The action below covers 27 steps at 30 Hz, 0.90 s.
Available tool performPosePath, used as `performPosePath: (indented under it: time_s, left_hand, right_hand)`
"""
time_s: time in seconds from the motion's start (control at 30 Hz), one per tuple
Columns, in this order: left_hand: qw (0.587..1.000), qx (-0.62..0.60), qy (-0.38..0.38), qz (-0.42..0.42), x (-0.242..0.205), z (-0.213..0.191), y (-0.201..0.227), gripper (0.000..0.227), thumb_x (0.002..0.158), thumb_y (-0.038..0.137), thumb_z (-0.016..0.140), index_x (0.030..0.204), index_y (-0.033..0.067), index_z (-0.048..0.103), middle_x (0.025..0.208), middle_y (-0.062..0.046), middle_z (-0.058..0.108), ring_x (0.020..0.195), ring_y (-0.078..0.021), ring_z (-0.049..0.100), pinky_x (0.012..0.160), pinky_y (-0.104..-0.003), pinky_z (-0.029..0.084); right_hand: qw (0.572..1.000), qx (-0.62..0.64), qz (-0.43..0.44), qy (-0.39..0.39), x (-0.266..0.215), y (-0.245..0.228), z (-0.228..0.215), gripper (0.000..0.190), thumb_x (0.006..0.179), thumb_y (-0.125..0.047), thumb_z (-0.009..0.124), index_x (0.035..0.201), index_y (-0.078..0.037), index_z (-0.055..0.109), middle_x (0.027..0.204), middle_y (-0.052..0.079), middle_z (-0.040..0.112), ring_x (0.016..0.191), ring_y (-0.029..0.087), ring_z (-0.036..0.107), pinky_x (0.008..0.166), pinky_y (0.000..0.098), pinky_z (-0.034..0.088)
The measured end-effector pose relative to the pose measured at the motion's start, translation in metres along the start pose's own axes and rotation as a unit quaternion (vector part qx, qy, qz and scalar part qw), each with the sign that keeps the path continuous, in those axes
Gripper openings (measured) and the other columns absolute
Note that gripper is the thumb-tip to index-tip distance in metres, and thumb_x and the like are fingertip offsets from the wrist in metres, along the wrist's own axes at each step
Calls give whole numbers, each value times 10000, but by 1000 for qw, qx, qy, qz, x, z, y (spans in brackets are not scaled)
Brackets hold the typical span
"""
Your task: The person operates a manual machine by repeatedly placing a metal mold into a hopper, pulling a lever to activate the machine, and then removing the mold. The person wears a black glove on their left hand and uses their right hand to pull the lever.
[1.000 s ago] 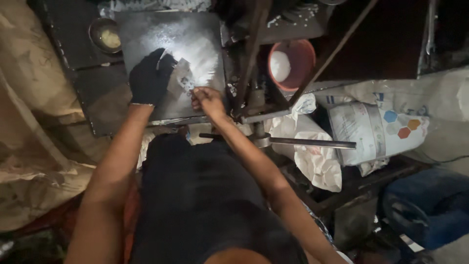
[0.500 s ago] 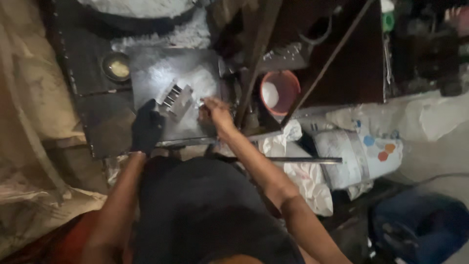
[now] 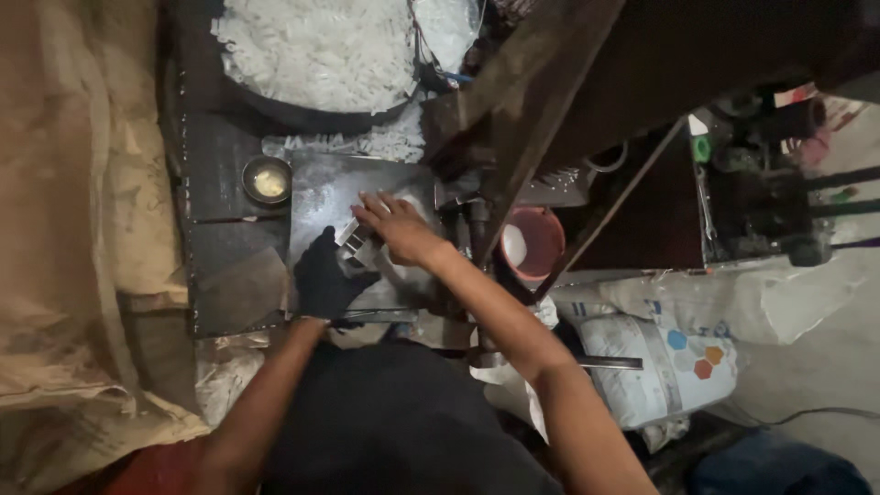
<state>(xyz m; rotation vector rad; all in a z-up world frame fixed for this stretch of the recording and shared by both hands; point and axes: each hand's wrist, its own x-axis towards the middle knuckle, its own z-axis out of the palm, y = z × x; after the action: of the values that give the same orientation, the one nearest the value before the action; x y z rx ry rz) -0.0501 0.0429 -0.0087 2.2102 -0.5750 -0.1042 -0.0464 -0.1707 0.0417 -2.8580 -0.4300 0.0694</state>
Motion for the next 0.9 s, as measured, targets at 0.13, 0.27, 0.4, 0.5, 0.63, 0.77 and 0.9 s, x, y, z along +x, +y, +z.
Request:
performPosePath:
  time_s: [0.13, 0.27, 0.4, 0.5, 0.63, 0.77, 0.9]
  left_hand:
    - [997, 39, 18, -67, 13, -3, 23, 737, 685, 466, 899, 1208, 15, 642, 1111, -205, 693, 1031, -390, 668, 874, -503, 529]
    - [992, 82, -28, -93, 21, 3, 30, 422, 718, 344, 863, 1032, 97, 726, 946, -166, 712, 909, -373, 687, 796, -507, 538]
    - [996, 69, 13, -61, 4, 14, 20, 470, 711, 284, 850, 1095, 57, 701, 972, -185, 705, 932, -397, 684, 803, -501, 543]
    - [991, -27, 122, -58, -24, 27, 14, 576, 768, 342, 839, 1174, -10, 633, 1079, -235, 676, 934, -417, 671, 798, -492, 529]
    - [972, -75, -101, -201, -38, 49, 2, 378, 905, 372, 715, 1147, 83, 690, 1044, -155, 746, 1001, -370, 707, 877, -467, 543]
    - [961, -131, -220, -101, -30, 95, 10, 387, 899, 356, 664, 1154, 65, 661, 1051, -159, 739, 982, -345, 725, 845, -440, 564]
    - [987, -59, -151, -8, 8, 164, 19, 378, 963, 293, 594, 1241, 43, 649, 1155, -215, 701, 1078, -413, 654, 896, -467, 523]
  right_hand:
    - [996, -74, -48, 5, 4, -14, -10, 433, 899, -60, 583, 1328, -108, 598, 1457, 120, 555, 1456, 344, 433, 1209, 529, 321]
    - [988, -113, -1, -108, 5, -11, -18, 270, 999, -166, 541, 1252, -146, 633, 1292, 51, 639, 1399, 272, 504, 1282, 522, 297]
    - [995, -98, -3, 32, -12, -21, -19, 295, 948, -183, 576, 1234, -148, 638, 1280, 89, 660, 1311, 312, 554, 1160, 502, 362]
    - [986, 5, 21, 167, -44, -38, -21, 320, 941, -186, 638, 1249, -102, 654, 1267, 148, 663, 1181, 341, 615, 1035, 470, 462]
    - [960, 169, 71, 211, -122, -54, -25, 144, 960, -174, 724, 1078, -93, 738, 1006, 86, 738, 903, 300, 713, 787, 402, 575]
    - [914, 130, 186, 337, -198, -33, -30, 116, 937, -177, 750, 901, -67, 741, 797, 116, 701, 692, 287, 677, 639, 402, 525]
    - [847, 130, 387, 340, -227, 11, -24, 197, 997, -191, 738, 866, -49, 700, 789, 156, 662, 703, 341, 650, 659, 422, 515]
